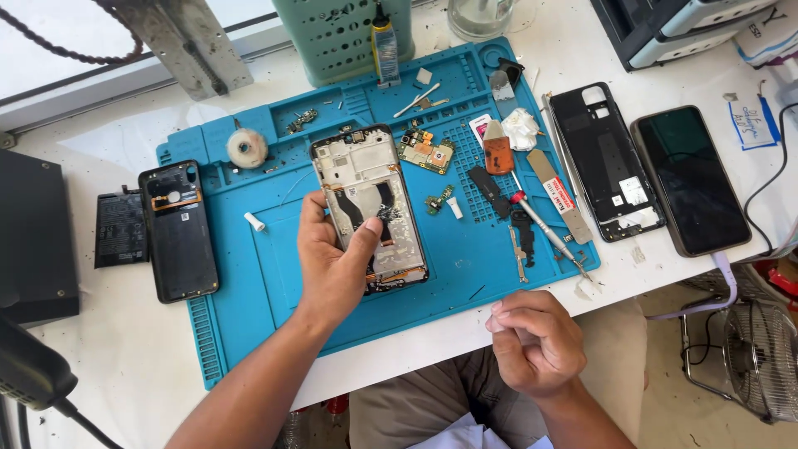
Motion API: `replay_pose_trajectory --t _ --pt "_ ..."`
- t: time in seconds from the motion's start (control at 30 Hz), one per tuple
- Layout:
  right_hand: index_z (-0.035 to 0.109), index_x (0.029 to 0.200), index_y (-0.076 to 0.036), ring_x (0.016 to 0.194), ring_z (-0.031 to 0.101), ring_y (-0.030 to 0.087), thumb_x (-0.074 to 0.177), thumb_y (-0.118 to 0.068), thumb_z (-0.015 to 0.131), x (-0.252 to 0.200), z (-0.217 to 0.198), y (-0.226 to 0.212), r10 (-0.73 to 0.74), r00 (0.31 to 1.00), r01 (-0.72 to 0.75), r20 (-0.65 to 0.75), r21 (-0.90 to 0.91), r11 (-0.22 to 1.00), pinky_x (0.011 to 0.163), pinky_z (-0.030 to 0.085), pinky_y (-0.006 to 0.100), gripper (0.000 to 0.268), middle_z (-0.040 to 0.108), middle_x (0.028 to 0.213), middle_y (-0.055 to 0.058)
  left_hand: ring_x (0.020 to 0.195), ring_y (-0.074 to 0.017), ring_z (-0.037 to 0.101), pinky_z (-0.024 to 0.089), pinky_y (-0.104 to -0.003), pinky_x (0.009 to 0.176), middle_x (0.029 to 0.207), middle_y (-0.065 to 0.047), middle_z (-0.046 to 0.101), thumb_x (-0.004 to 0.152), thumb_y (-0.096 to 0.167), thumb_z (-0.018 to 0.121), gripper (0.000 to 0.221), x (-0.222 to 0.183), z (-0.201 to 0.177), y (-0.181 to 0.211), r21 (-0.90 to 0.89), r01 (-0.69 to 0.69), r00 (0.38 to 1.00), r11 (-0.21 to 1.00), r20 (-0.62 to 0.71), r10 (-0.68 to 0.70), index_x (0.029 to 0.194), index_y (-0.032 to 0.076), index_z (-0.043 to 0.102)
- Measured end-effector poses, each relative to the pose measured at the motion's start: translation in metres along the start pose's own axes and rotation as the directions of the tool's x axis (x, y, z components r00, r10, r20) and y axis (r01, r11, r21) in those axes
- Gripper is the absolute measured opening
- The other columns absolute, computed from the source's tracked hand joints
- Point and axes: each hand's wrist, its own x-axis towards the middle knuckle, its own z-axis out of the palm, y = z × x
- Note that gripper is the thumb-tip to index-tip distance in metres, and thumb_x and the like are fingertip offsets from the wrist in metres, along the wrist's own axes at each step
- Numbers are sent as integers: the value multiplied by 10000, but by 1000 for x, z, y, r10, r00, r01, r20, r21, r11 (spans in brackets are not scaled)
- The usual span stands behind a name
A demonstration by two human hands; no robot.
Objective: Cleaning a mobile phone screen and inspecting the internal components of a disassembled phone
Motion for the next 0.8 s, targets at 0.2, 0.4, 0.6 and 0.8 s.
replay_pose_trajectory --t 0.2,0.4,0.6,0.8 --pt "611 901 -29 749 703 209 863 71 633 -2 1 4 -15 1000 15 -13 5 1000 661 640 289 110 678 855 147 901 -165 673 593 -299 683 1129 -117 681 945 158 671 341 1 -1 -4 -13 -18 1000 1000 -21 18 1162 102 415" --pt "610 901 -24 740 696 212 863 76 618 -1 0 4 -3 1000 3 -12 17 1000 650 632 291 107 673 853 156 909 -152 659 569 -295 696 1115 -105 673 947 178 678 338 3 -1 -7 7 -35 999 999 -33 35 1151 108 418" --pt "603 964 18 812 695 241 925 10 622 20 2 -14 143 987 -149 68 106 983 646 665 281 44 652 899 187 874 -120 635 531 -283 702 1057 -55 670 932 160 691 326 2 0 -5 43 -34 998 998 -49 36 1137 108 442" --pt "646 1100 34 891 717 238 946 -50 641 59 14 -29 179 943 -199 280 42 979 748 626 297 176 685 1150 204 968 -139 676 597 -295 777 1130 -76 692 928 213 728 380 2 0 3 30 -29 999 999 -16 30 1181 90 474"
